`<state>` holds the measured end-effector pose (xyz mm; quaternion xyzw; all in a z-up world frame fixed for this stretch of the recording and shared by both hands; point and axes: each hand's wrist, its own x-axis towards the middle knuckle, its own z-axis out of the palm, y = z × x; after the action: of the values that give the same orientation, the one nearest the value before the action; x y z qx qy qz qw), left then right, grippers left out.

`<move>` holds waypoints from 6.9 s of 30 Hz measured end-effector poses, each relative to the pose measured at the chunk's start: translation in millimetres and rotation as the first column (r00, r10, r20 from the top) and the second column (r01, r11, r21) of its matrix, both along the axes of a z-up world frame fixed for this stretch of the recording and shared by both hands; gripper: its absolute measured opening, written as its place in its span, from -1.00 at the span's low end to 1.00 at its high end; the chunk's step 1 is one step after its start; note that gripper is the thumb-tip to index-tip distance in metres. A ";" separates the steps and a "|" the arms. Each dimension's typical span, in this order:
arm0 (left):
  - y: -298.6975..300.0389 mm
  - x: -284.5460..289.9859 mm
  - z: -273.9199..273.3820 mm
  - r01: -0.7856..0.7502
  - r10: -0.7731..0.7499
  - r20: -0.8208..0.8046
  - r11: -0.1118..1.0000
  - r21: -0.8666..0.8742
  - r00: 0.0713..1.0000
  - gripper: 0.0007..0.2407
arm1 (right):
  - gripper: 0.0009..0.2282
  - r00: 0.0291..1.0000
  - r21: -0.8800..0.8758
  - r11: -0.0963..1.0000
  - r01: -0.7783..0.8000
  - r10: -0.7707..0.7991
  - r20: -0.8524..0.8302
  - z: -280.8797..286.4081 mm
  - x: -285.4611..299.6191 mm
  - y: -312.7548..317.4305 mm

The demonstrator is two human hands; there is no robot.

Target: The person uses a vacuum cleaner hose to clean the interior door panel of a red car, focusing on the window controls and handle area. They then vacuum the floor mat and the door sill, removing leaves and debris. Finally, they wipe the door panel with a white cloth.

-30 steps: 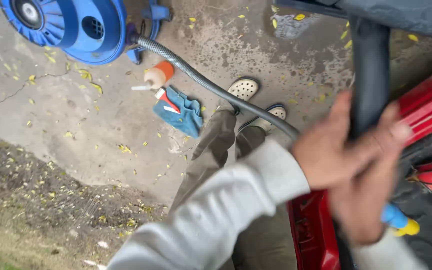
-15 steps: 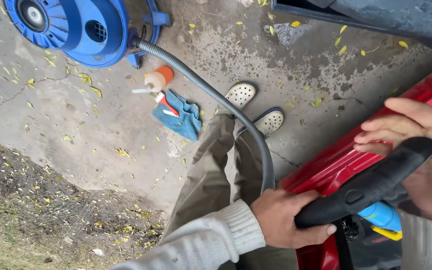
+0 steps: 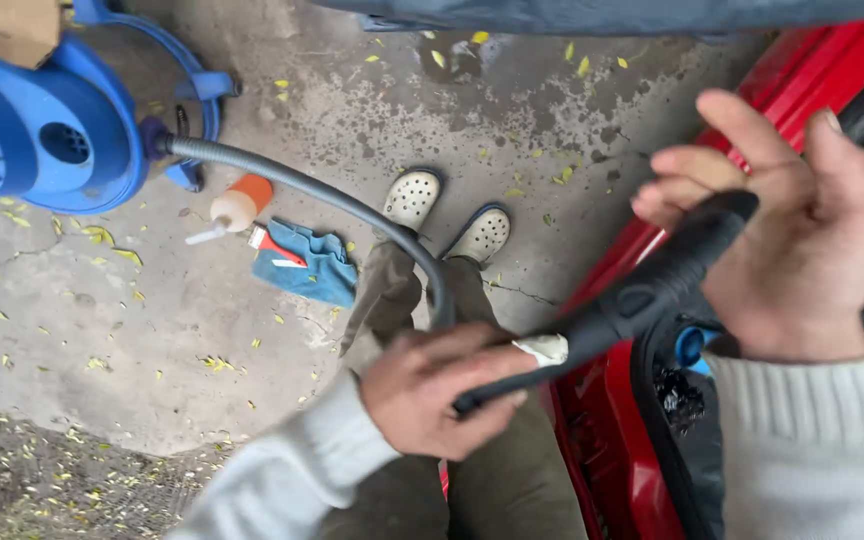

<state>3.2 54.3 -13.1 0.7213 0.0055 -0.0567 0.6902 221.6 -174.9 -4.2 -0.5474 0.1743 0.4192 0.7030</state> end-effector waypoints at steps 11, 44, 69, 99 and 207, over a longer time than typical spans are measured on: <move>79.1 144.9 33.1 0.265 -0.074 -0.255 0.296 0.918 0.964 -0.76 | -0.47 0.940 -0.114 0.982 0.152 -0.108 0.324 -44.2 -12.5 -2.0; 41.7 190.9 -48.5 0.007 0.287 -0.381 0.791 0.612 0.879 -0.77 | -0.52 0.772 -0.119 0.931 0.345 -0.209 0.601 -108.9 39.6 -73.2; -139.6 256.9 -124.6 0.061 -0.062 -0.111 0.998 -0.011 0.992 -0.73 | -0.60 0.778 -0.182 0.814 0.551 -0.422 0.466 -121.5 -9.5 -110.3; -297.0 243.5 -135.9 0.169 -0.271 0.153 0.862 0.477 0.950 -0.51 | -0.51 0.759 -0.087 0.825 0.558 -0.465 0.456 -212.9 121.1 -214.6; -226.4 208.9 -397.1 0.228 -0.174 0.249 0.952 -0.206 0.953 -0.94 | -0.74 0.144 0.001 0.687 0.726 -0.154 0.978 -428.7 137.1 -179.3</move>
<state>212.1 -172.1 -410.2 0.6341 -0.1544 -0.0444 0.7563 358.6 -354.2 -432.9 -0.7538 -0.0089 -0.2762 0.5962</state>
